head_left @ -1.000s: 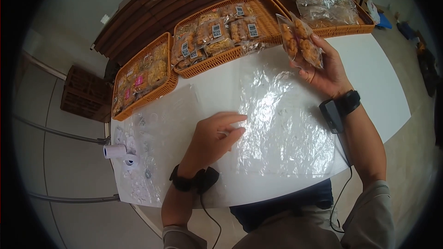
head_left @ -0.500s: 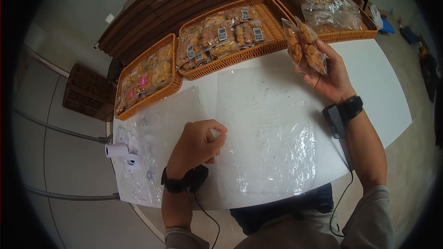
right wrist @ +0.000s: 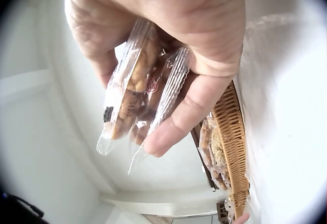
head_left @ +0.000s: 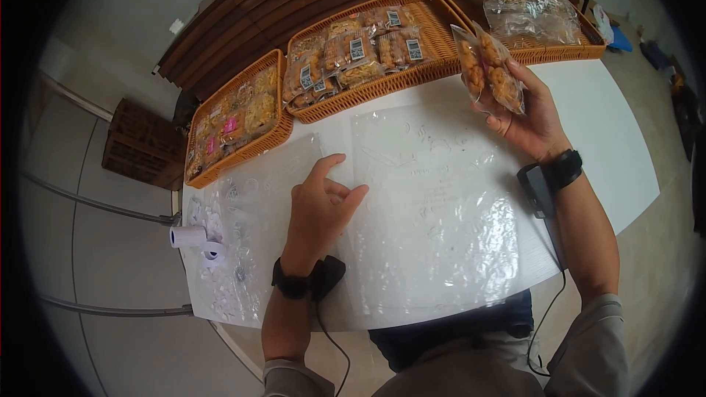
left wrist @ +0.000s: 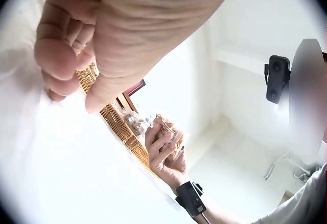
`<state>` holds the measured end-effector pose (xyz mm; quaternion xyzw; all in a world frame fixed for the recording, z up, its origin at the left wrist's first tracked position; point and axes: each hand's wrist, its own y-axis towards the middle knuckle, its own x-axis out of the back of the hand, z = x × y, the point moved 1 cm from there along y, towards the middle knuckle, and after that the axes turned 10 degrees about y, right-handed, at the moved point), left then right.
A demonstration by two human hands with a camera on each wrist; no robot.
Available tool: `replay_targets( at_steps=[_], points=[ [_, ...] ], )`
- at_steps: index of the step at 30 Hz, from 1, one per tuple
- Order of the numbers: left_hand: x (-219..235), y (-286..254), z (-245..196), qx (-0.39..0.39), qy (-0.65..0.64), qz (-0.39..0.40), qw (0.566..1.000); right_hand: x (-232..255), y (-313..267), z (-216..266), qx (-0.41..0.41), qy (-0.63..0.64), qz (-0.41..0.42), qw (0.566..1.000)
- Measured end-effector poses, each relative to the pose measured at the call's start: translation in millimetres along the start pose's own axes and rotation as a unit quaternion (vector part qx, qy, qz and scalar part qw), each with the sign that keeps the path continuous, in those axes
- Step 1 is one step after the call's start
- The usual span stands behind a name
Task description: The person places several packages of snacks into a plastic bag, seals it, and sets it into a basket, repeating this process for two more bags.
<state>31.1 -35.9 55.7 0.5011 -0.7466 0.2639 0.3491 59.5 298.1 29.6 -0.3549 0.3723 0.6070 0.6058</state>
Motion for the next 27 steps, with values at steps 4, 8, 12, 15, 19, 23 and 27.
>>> replay_targets(
  at_steps=[4, 8, 12, 15, 19, 23, 27],
  points=[
    [2, 0, -5, 0.052, -0.073, 0.091, 0.992, 0, 0, -1, -0.003, 0.008, 0.0, 1.0],
    [-4, 2, 4, 0.029, -0.122, 0.089, 0.988, 1, 0, 1, -0.003, 0.002, 0.015, 1.0],
    [-6, 5, 9, 0.018, -0.138, 0.055, 0.989, 1, 1, 1, 0.001, 0.002, 0.013, 1.0],
    [-3, 4, -2, 0.072, -0.102, 0.041, 0.991, 0, 0, 0, 0.002, -0.002, 0.009, 1.0],
    [-9, 8, 7, 0.075, -0.085, 0.086, 0.99, 0, -1, -2, 0.001, 0.001, 0.002, 1.0],
    [-9, 8, 11, 0.063, -0.091, 0.112, 0.988, 1, 0, -1, 0.001, 0.003, -0.003, 1.0],
    [-7, 6, 4, 0.085, -0.097, 0.126, 0.984, -4, -1, -5, 0.015, -0.011, -0.019, 1.0]
  ],
)
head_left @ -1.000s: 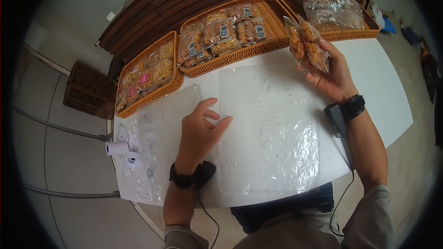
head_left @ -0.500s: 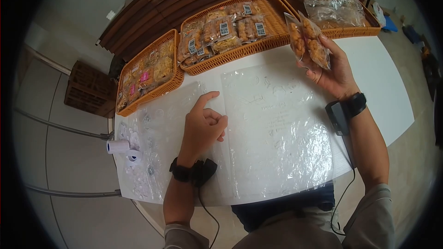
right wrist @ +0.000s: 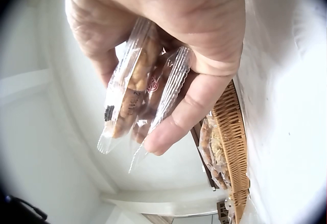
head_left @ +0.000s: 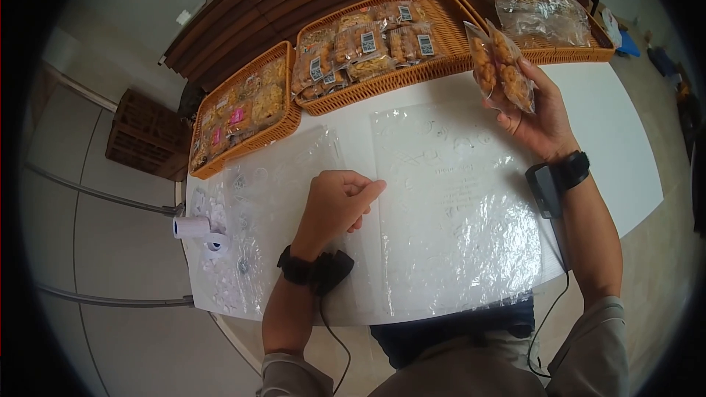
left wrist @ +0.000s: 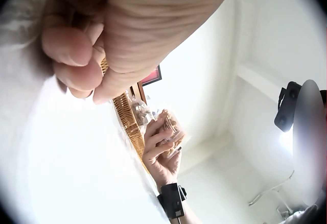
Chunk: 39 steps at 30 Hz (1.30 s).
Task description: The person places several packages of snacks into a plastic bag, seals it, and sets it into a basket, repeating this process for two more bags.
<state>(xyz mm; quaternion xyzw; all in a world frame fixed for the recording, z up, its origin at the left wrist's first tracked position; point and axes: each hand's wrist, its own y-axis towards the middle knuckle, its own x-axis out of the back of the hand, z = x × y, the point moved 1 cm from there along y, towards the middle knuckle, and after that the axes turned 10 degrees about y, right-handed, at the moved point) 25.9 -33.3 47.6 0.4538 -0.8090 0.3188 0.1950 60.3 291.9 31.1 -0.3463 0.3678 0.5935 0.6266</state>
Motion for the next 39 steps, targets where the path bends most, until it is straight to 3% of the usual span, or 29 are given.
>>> replay_targets(
  at_steps=[15, 27, 33, 39],
  points=[
    [-7, -2, -5, -0.004, -0.007, -0.022, 1.0, 4, 1, 2, -0.005, -0.002, 0.014, 1.0],
    [-15, -7, -3, -0.041, 0.038, 0.007, 0.998, 4, 1, 2, -0.014, -0.003, 0.017, 1.0],
    [-13, -10, -9, -0.03, 0.029, -0.04, 0.998, 6, 2, 2, -0.014, -0.007, 0.025, 1.0],
    [-17, -12, -7, -0.038, 0.034, -0.001, 0.999, -5, -1, -3, 0.005, -0.026, 0.003, 1.0]
  ],
)
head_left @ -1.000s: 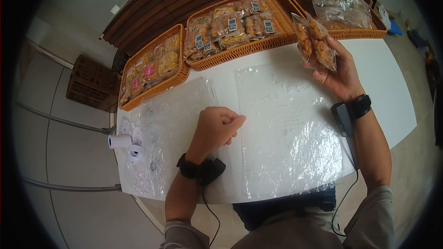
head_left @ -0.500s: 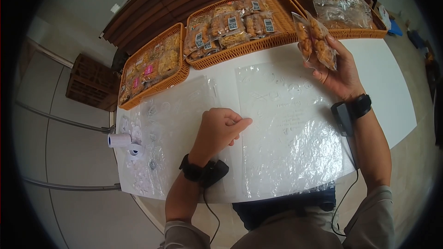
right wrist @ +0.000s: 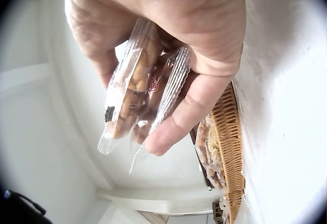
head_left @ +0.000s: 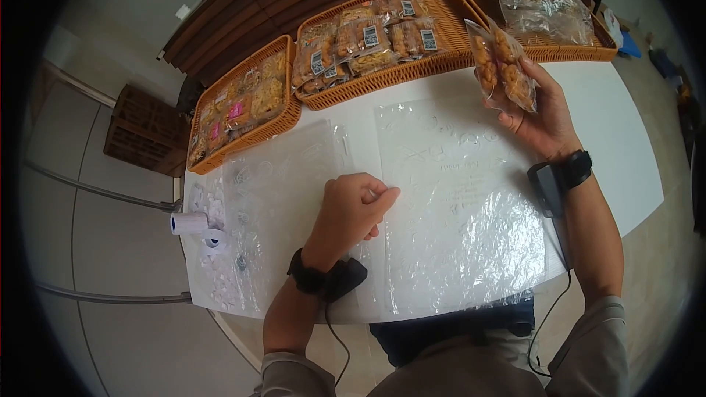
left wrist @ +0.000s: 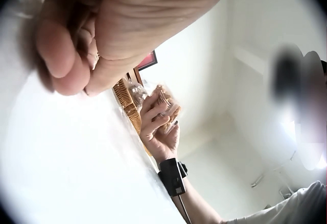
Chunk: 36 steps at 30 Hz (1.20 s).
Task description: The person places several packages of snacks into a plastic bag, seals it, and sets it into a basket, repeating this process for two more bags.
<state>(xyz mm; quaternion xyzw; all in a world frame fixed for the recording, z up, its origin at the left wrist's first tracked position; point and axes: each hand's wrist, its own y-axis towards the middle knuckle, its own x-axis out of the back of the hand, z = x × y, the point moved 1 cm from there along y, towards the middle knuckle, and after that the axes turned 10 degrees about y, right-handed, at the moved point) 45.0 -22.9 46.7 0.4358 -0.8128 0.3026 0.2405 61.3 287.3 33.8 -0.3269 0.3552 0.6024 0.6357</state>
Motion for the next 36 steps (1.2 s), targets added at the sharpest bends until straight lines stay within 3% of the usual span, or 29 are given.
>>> replay_targets(
  at_steps=[6, 9, 13, 15, 18, 21, 31, 34, 36],
  points=[
    [-2, -3, -6, 0.012, -0.002, -0.007, 1.0, 6, 1, 2, -0.008, 0.001, 0.007, 1.0],
    [3, -2, -4, -0.029, 0.036, 0.009, 0.999, 9, 2, 2, -0.014, 0.01, 0.019, 1.0],
    [9, 0, -5, -0.268, 0.156, -0.056, 0.949, 1, -1, 1, 0.006, -0.018, -0.017, 1.0],
    [13, -1, -8, -0.366, 0.196, -0.064, 0.908, 8, 1, 3, -0.008, 0.008, 0.013, 1.0],
    [12, -1, -8, -0.386, 0.226, 0.003, 0.894, 9, 1, 3, -0.015, 0.014, 0.022, 1.0],
    [7, -1, 2, -0.319, 0.288, 0.068, 0.9, 7, 0, 5, -0.013, 0.006, 0.02, 1.0],
    [11, 6, 17, -0.225, 0.342, -0.056, 0.911, 1, -3, 5, 0.014, -0.021, -0.009, 1.0],
    [16, 1, 4, -0.3, 0.298, -0.015, 0.906, 11, 0, 6, 0.005, -0.002, 0.023, 1.0],
    [15, -3, -8, -0.337, 0.263, 0.06, 0.902, 13, 2, 7, -0.001, 0.003, 0.031, 1.0]
  ],
)
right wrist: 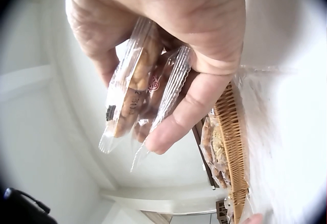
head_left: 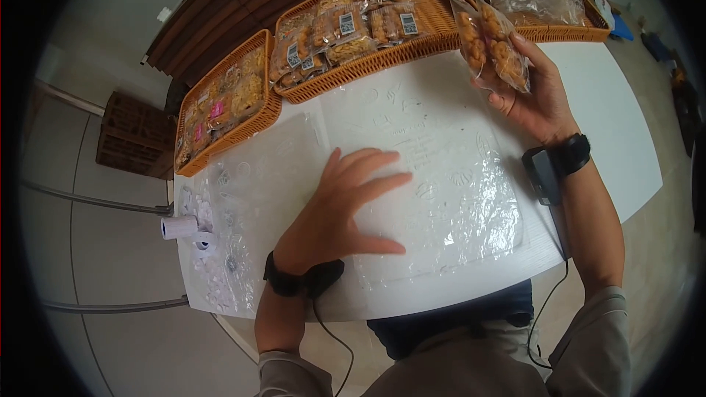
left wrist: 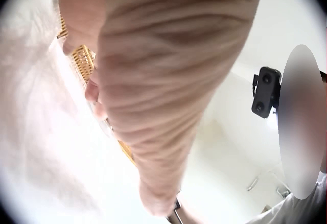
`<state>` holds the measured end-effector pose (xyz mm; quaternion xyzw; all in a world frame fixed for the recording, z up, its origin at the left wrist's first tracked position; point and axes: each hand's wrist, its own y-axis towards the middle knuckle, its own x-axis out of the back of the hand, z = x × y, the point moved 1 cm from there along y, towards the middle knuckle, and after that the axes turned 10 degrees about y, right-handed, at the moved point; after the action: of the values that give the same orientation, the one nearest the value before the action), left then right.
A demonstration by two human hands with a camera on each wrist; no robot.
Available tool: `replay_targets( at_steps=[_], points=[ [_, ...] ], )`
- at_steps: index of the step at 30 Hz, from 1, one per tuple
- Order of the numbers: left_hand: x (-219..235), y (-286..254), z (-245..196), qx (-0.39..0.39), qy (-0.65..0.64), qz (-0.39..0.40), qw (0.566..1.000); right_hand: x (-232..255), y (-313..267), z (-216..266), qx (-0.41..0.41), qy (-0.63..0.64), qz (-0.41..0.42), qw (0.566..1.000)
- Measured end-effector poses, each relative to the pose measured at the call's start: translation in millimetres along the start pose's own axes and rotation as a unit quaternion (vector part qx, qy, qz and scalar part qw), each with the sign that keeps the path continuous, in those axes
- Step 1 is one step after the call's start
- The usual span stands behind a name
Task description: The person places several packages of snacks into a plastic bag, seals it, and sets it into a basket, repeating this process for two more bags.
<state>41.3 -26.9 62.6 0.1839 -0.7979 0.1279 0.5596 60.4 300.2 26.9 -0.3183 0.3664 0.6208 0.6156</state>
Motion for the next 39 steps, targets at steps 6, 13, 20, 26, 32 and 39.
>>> replay_targets(
  at_steps=[6, 13, 20, 26, 32, 39],
  points=[
    [-10, 3, -17, -0.077, -0.057, 0.025, 0.995, -1, -1, -1, -0.004, -0.001, 0.002, 1.0],
    [-11, 1, -18, -0.072, -0.062, 0.008, 0.995, 1, 0, -3, 0.004, -0.009, -0.005, 1.0],
    [-9, 2, -14, -0.087, -0.079, -0.021, 0.993, 1, 0, 0, 0.007, -0.016, -0.015, 1.0],
    [-19, 4, -8, -0.089, -0.1, -0.125, 0.983, -2, -3, 4, 0.007, 0.033, -0.018, 0.999],
    [-19, 3, -11, -0.031, -0.125, -0.138, 0.982, -38, -27, 13, -0.043, 0.127, 0.07, 0.988],
    [-24, 2, -19, -0.022, -0.186, -0.184, 0.965, -96, -118, -6, -0.249, -0.176, 0.009, 0.952]
  ],
)
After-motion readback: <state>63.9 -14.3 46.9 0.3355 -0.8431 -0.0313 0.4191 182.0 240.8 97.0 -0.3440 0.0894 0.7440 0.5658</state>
